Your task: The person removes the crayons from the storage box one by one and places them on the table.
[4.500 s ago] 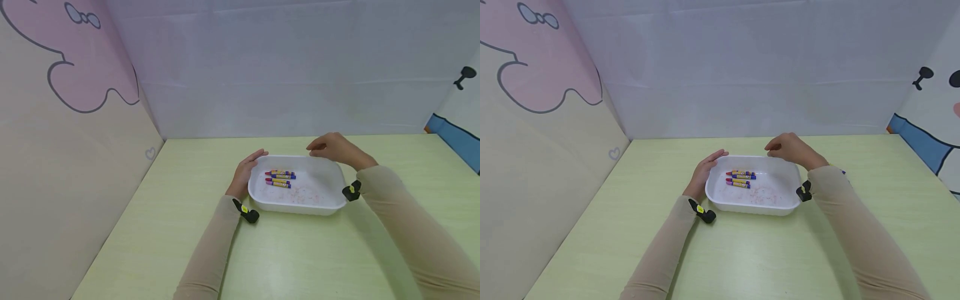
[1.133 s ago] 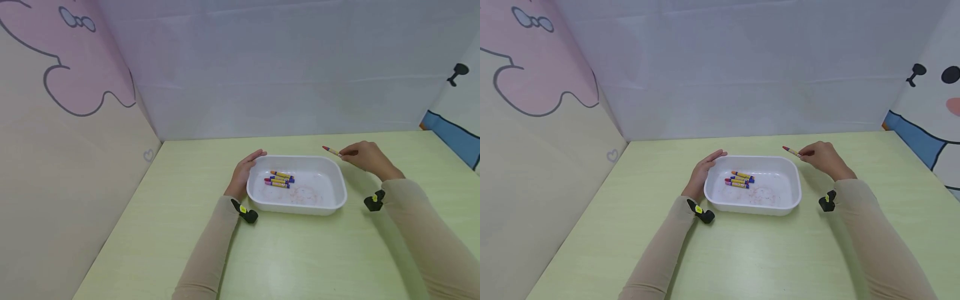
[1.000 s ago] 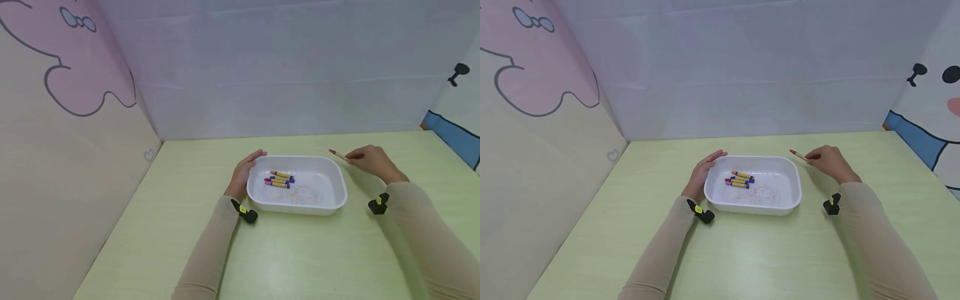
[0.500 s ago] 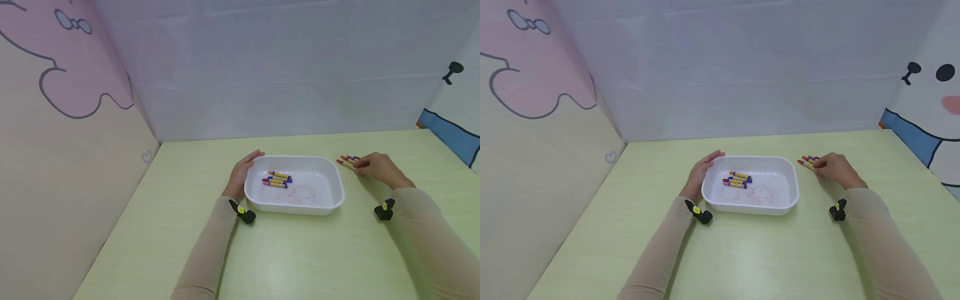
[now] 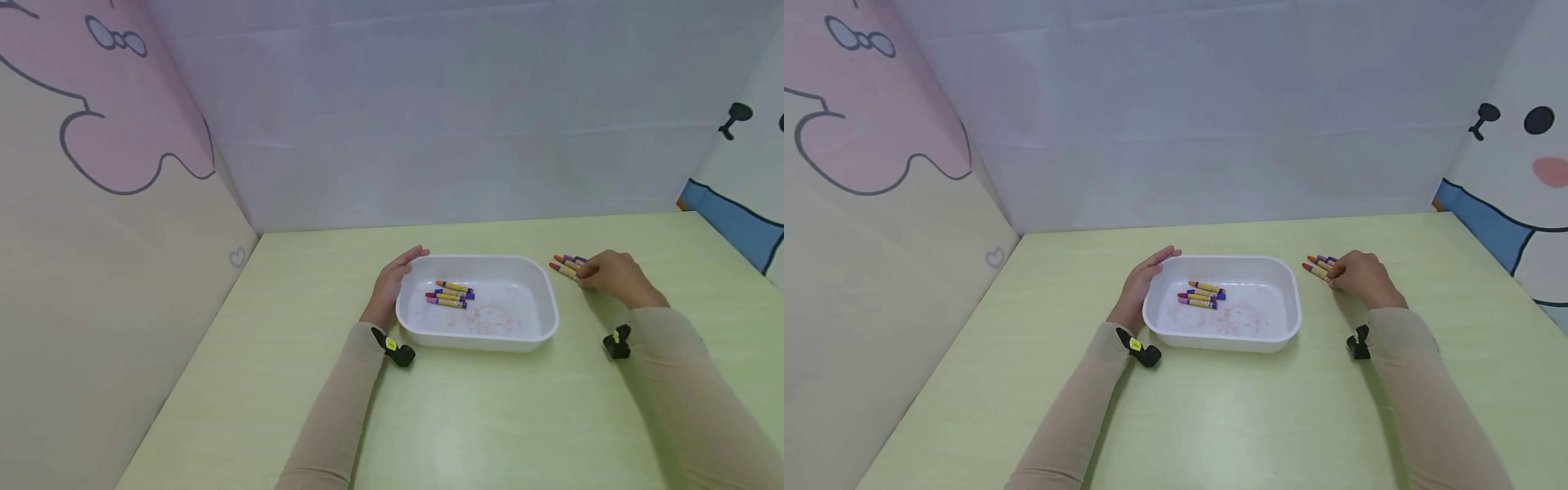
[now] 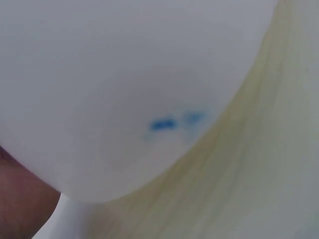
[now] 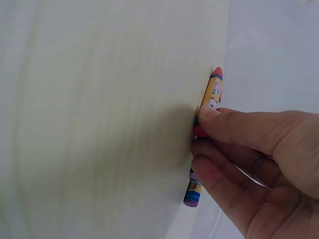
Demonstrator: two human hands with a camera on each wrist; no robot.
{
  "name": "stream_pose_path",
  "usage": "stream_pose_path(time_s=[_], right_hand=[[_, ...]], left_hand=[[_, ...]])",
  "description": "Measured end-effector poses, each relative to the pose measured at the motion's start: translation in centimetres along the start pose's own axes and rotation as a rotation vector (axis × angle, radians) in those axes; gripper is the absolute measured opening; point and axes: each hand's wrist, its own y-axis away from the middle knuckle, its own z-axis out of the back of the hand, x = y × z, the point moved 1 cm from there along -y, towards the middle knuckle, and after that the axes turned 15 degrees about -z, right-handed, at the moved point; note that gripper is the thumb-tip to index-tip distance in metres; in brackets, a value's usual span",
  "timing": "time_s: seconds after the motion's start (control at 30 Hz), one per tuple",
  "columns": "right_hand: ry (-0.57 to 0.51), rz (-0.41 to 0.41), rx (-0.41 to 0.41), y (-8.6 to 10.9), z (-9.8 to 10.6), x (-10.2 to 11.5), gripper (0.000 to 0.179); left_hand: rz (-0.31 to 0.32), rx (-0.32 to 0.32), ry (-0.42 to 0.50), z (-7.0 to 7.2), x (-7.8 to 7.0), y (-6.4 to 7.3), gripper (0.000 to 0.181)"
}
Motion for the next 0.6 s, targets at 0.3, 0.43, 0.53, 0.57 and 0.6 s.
stream_pose_path(time_s=[0.3,0.43,0.53,0.57,0.6], right_hand=[[-0.032,-0.057,-0.009,0.14,-0.28,0.21,0.022],[-0.049,-0.065,-0.019,0.34,-0.39,0.12,0.024],[-0.055,-0.072,-0.023,0.48,-0.51,-0.05,0.024],[-0.056,-0.075,-0.025,0.54,-0.54,-0.08,0.024],[-0.057,-0.076,-0.026,0.6,-0.57,-0.1,0.024]], left_hand=[[0.006,-0.002,0.002,0.16,-0.11,0.24,0.039],[0.0,-0.002,-0.002,0.21,0.07,0.09,0.039],[0.003,-0.003,-0.001,0.07,0.1,0.05,0.038],[0.004,-0.001,-0.002,0.0,0.09,0.05,0.038],[0.006,0.001,-0.006,-0.05,0.09,0.05,0.038]])
